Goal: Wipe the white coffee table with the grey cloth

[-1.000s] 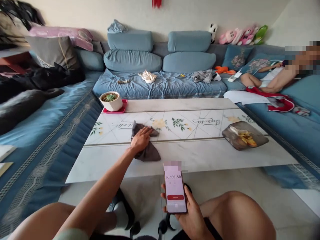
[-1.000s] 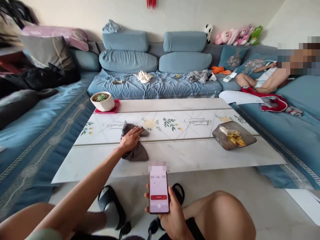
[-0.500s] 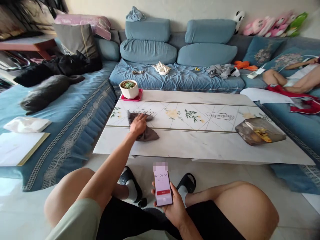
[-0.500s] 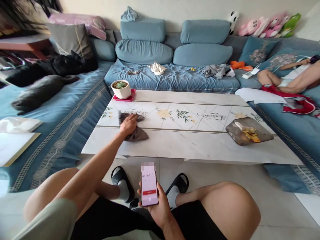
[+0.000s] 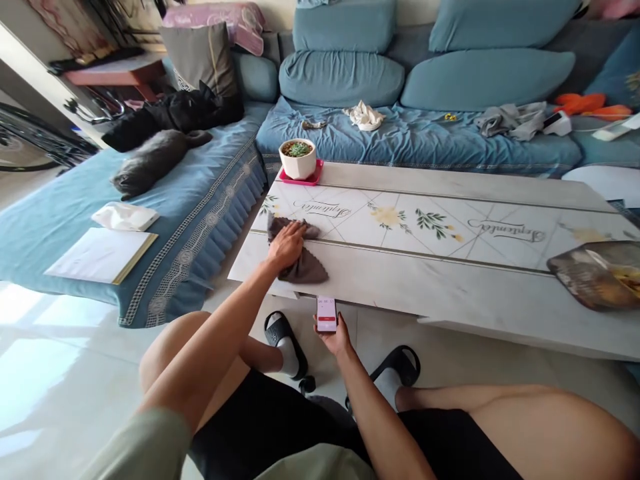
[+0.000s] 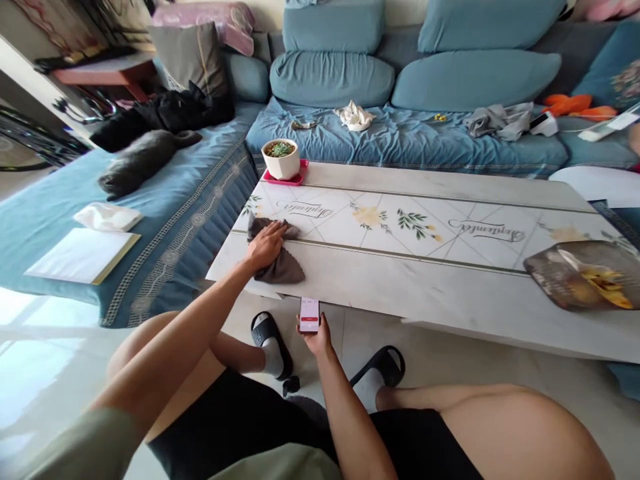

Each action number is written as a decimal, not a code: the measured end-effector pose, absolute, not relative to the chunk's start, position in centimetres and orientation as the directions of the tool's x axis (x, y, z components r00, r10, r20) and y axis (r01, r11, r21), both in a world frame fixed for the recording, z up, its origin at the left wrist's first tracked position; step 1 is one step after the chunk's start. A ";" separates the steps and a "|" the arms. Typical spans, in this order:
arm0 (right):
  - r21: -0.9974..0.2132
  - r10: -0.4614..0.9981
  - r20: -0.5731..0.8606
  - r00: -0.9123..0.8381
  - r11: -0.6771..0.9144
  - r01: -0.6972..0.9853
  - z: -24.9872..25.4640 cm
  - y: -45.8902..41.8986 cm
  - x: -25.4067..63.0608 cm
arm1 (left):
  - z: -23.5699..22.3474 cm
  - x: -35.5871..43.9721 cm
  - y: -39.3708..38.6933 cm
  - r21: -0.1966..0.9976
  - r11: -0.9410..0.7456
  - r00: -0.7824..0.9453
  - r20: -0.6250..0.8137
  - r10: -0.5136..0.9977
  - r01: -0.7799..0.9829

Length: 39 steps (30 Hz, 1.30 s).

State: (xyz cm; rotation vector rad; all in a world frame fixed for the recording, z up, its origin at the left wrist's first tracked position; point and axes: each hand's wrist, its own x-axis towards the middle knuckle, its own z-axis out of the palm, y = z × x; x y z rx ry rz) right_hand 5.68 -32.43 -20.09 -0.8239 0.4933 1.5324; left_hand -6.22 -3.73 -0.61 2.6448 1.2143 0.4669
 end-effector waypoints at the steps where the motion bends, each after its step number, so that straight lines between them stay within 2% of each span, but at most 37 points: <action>1: -0.158 0.664 -0.748 0.024 -0.143 -0.977 -20.4 -31.5 5.7 | -0.8 -7.1 -4.0 0.299 -0.685 0.658 0.199 0.726 0.665; 3: -0.164 0.647 -0.762 0.034 -0.141 -0.976 -20.9 -29.9 5.9 | -0.9 -8.8 -3.5 0.302 -0.696 0.673 0.192 0.714 0.652; 7: -0.227 0.580 -0.805 0.124 -0.109 -0.968 -21.3 -27.2 6.5 | -0.2 -8.2 -1.3 0.324 -0.538 0.497 0.205 0.843 0.778; 10: -0.309 0.540 -0.819 0.195 -0.128 -0.942 -20.9 -25.9 6.7 | 0.0 -5.5 -2.5 0.330 -0.610 0.574 0.208 0.792 0.721; 12: -0.353 0.525 -0.826 0.204 -0.200 -0.914 -20.4 -26.2 6.8 | 0.0 -5.2 -3.9 0.340 -0.719 0.700 0.201 0.686 0.607; 14: -0.383 0.507 -0.841 0.190 -0.309 -0.870 -19.7 -28.0 7.1 | 0.2 -6.5 -4.2 0.363 -0.743 0.730 0.206 0.652 0.562; 17: -0.431 0.495 -0.852 0.172 -0.476 -0.767 -18.1 -33.7 8.0 | 1.0 -7.7 -2.3 0.392 -0.616 0.576 0.228 0.785 0.683; 20: -0.523 0.559 -0.814 0.159 -0.586 -0.619 -15.1 -40.3 9.0 | 1.3 -4.7 -1.4 0.397 -0.484 0.429 0.225 0.875 0.780; 22: -0.609 0.638 -0.757 0.139 -0.614 -0.502 -12.4 -43.4 9.8 | 1.2 -1.7 -3.2 0.388 -0.563 0.531 0.197 0.824 0.730; 24: -0.698 0.718 -0.685 0.119 -0.602 -0.387 -9.2 -45.1 11.3 | 1.2 -0.4 -6.3 0.378 -0.710 0.713 0.162 0.683 0.594; 26: -0.766 0.779 -0.618 0.101 -0.570 -0.296 -5.7 -45.7 14.0 | 1.2 -1.9 -8.7 0.366 -0.791 0.815 0.129 0.565 0.491; 27: -0.806 0.811 -0.577 0.095 -0.548 -0.223 -3.9 -45.8 15.7 | 1.2 -3.5 -9.2 0.357 -0.798 0.824 0.116 0.554 0.486; 30: -0.887 0.904 -0.411 0.115 -0.426 0.177 1.4 -45.7 21.6 | 1.8 -8.3 -7.7 0.335 -0.683 0.692 0.116 0.713 0.649; 32: -0.823 0.941 -0.291 0.173 -0.339 0.456 4.2 -45.2 24.8 | 2.3 -8.8 -5.8 0.346 -0.554 0.540 0.146 0.829 0.757; 34: -0.728 0.952 -0.175 0.251 -0.297 0.618 6.1 -43.9 26.6 | 2.2 -6.0 -5.1 0.363 -0.510 0.478 0.180 0.860 0.780; 37: -0.546 0.970 -0.046 0.238 -0.224 0.807 6.6 -40.6 26.7 | 1.1 0.4 -7.4 0.360 -0.628 0.599 0.203 0.775 0.690; 39: -0.446 0.980 -0.044 0.196 -0.195 0.873 5.7 -38.6 26.0 | 0.2 2.3 -9.7 0.360 -0.718 0.703 0.200 0.683 0.595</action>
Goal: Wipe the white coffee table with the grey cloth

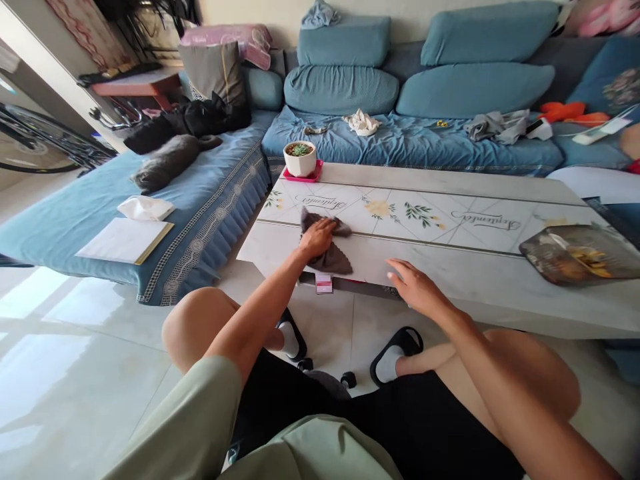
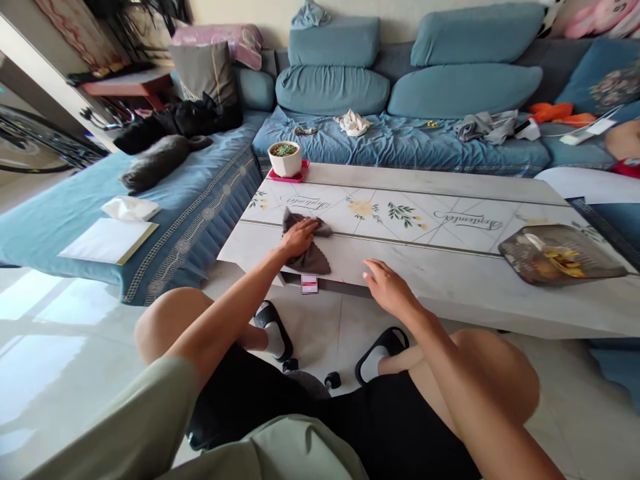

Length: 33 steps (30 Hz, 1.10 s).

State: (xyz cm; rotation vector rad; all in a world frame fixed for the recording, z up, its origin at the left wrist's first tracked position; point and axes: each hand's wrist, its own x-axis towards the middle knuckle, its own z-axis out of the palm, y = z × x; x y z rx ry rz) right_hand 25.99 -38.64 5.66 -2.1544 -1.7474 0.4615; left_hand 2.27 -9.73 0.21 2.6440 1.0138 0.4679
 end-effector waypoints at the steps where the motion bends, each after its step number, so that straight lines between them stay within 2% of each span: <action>1: -0.418 0.981 -0.063 0.186 -0.195 0.887 5.1 -37.9 25.7 | -0.1 1.9 -10.6 0.360 -0.749 0.740 0.197 0.643 0.556; 3: -0.399 0.979 -0.096 0.180 -0.203 0.894 4.0 -37.3 25.4 | 0.0 -1.0 -11.0 0.356 -0.764 0.758 0.194 0.623 0.538; 7: -0.378 0.980 -0.139 0.139 -0.182 0.908 3.3 -37.8 25.7 | 2.2 -7.7 -7.4 0.343 -0.596 0.565 0.196 0.802 0.727; 10: -0.362 0.981 -0.158 0.115 -0.166 0.917 3.5 -38.1 26.0 | 3.1 -5.5 -5.0 0.338 -0.502 0.458 0.206 0.865 0.796; 12: -0.348 0.981 -0.165 0.102 -0.155 0.925 3.7 -38.0 26.1 | 2.6 -0.9 -5.6 0.340 -0.532 0.491 0.204 0.847 0.775; 15: -0.338 0.982 -0.168 0.082 -0.136 0.931 3.5 -37.9 26.2 | 1.2 5.1 -9.1 0.348 -0.662 0.646 0.179 0.742 0.664; 18: -0.341 0.985 -0.154 0.074 -0.123 0.932 3.0 -37.9 26.4 | 0.4 4.3 -12.5 0.352 -0.768 0.779 0.147 0.609 0.535; 20: -0.347 0.987 -0.139 0.076 -0.120 0.930 2.4 -38.0 26.6 | 0.8 0.2 -12.6 0.344 -0.764 0.777 0.134 0.615 0.546; 23: -0.355 0.990 -0.119 0.076 -0.114 0.928 1.5 -38.1 26.7 | 2.6 -6.1 -9.5 0.321 -0.646 0.637 0.149 0.756 0.692; 25: -0.370 0.994 -0.087 0.065 -0.092 0.924 1.0 -38.1 26.8 | 3.6 -7.3 -7.0 0.315 -0.551 0.524 0.176 0.834 0.772; 27: -0.387 0.997 -0.050 0.051 -0.066 0.920 0.7 -38.2 26.8 | 3.6 -5.1 -5.8 0.321 -0.507 0.467 0.199 0.862 0.800; 30: -0.392 0.999 -0.032 0.043 -0.053 0.918 0.7 -38.2 27.0 | 2.0 1.8 -7.8 0.339 -0.573 0.535 0.207 0.819 0.746; 33: -0.393 0.998 -0.040 0.040 -0.052 0.918 1.1 -38.3 26.9 | -0.1 5.9 -12.3 0.355 -0.724 0.711 0.193 0.676 0.591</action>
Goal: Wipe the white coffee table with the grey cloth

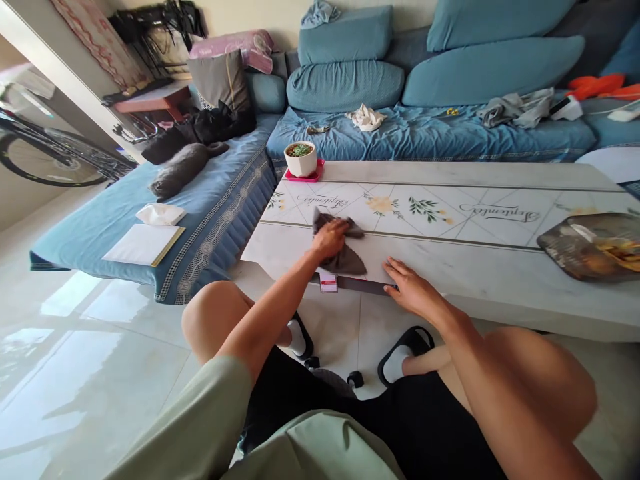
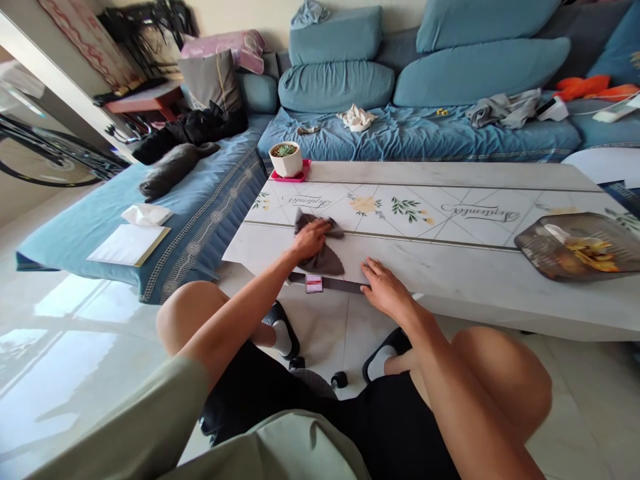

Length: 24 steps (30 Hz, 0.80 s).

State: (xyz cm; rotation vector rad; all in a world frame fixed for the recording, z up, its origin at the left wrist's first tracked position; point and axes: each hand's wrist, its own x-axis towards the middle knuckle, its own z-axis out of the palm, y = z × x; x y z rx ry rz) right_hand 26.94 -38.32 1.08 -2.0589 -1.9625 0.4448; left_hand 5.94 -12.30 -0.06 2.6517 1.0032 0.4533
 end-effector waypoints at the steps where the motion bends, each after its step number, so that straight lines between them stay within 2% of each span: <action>1: -0.395 0.998 -0.047 0.041 -0.056 0.917 1.2 -38.4 26.9 | -0.5 5.6 -13.6 0.358 -0.778 0.776 0.189 0.602 0.517; 3: -0.397 0.997 -0.058 0.049 -0.068 0.915 1.4 -38.4 26.8 | -0.7 2.0 -14.9 0.360 -0.835 0.844 0.186 0.502 0.417; 4: -0.394 0.997 -0.058 0.053 -0.071 0.916 1.4 -38.5 26.7 | -0.4 -0.7 -14.8 0.362 -0.822 0.833 0.177 0.524 0.440; 5: -0.389 0.997 -0.054 0.053 -0.070 0.919 1.3 -38.5 26.6 | 0.2 -3.7 -14.1 0.364 -0.775 0.785 0.162 0.598 0.516; 8: -0.367 0.999 -0.020 0.042 -0.047 0.929 0.9 -38.5 26.3 | 3.0 -10.1 -10.1 0.353 -0.507 0.495 0.131 0.859 0.786; 9: -0.360 0.999 -0.010 0.039 -0.040 0.932 0.7 -38.4 26.2 | 4.0 -10.3 -8.8 0.349 -0.444 0.424 0.136 0.896 0.825; 11: -0.346 0.999 0.009 0.037 -0.032 0.938 0.2 -38.4 26.1 | 5.6 -7.6 -7.2 0.351 -0.418 0.382 0.169 0.908 0.838; 15: -0.304 0.998 0.055 0.017 0.001 0.953 -1.4 -38.7 26.3 | 6.2 5.5 -10.6 0.374 -0.559 0.529 0.190 0.827 0.740; 18: -0.299 0.991 0.133 0.005 0.035 0.953 -3.4 -39.1 27.0 | 4.0 11.8 -16.4 0.378 -0.700 0.694 0.178 0.697 0.606; 21: -0.337 0.974 0.226 0.014 0.065 0.939 -6.2 -39.3 28.2 | 0.5 8.8 -20.0 0.421 -0.835 0.853 0.220 0.472 0.354; 22: -0.349 0.969 0.249 0.008 0.082 0.933 -7.3 -39.4 28.7 | -0.5 6.0 -20.1 0.432 -0.829 0.851 0.217 0.478 0.356; 24: -0.366 0.955 0.294 -0.036 0.147 0.919 -9.4 -39.5 29.7 | -1.6 -0.4 -18.5 0.426 -0.726 0.745 0.159 0.648 0.540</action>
